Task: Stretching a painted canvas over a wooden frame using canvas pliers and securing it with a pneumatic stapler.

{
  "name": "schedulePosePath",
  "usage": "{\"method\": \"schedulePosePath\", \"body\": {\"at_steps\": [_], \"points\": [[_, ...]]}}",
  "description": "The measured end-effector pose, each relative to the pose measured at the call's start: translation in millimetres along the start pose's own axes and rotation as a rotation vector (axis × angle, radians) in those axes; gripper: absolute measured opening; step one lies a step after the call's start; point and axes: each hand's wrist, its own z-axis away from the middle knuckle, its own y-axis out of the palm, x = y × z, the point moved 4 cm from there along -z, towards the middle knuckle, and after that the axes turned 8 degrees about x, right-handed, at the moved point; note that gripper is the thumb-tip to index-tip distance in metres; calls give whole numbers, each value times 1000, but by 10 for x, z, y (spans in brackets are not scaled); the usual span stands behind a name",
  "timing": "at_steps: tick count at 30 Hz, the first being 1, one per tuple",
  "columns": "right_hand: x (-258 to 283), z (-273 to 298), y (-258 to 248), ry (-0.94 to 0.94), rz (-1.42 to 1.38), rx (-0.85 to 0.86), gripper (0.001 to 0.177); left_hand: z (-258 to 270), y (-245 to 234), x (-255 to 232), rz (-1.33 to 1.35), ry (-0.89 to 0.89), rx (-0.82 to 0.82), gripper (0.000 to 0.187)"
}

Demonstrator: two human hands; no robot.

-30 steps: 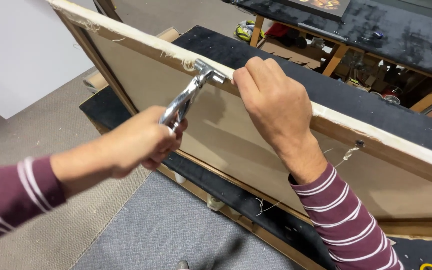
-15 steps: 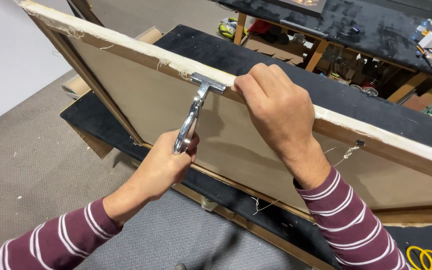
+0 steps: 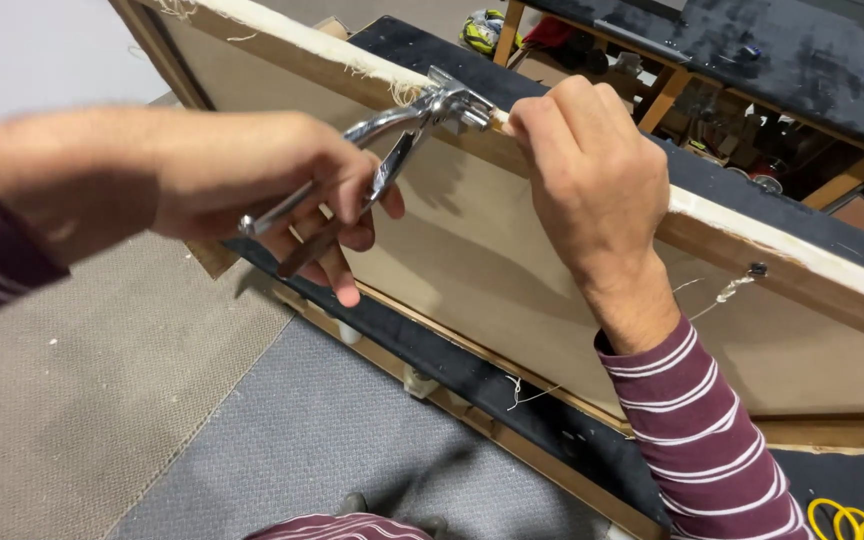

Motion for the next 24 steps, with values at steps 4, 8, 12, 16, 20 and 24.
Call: {"method": "schedulePosePath", "body": {"at_steps": [4,8,12,16,20,24], "points": [[-4,0,3,0,23,-3,28,267,177,-350,-6,-81,-78,43],[-14,12,11,-8,-15,16,21,220,169,-337,-50,-109,-102,37],[-10,14,33,-17,13,18,22,-211,-30,104,52,207,106,18],[12,25,8,-39,30,30,24,-272,170,318,132,227,-34,18],[42,32,-5,-57,48,40,23,-465,273,531,223,401,-51,22],[44,31,-29,-68,55,64,23,-505,338,583,312,443,-59,20]]}}
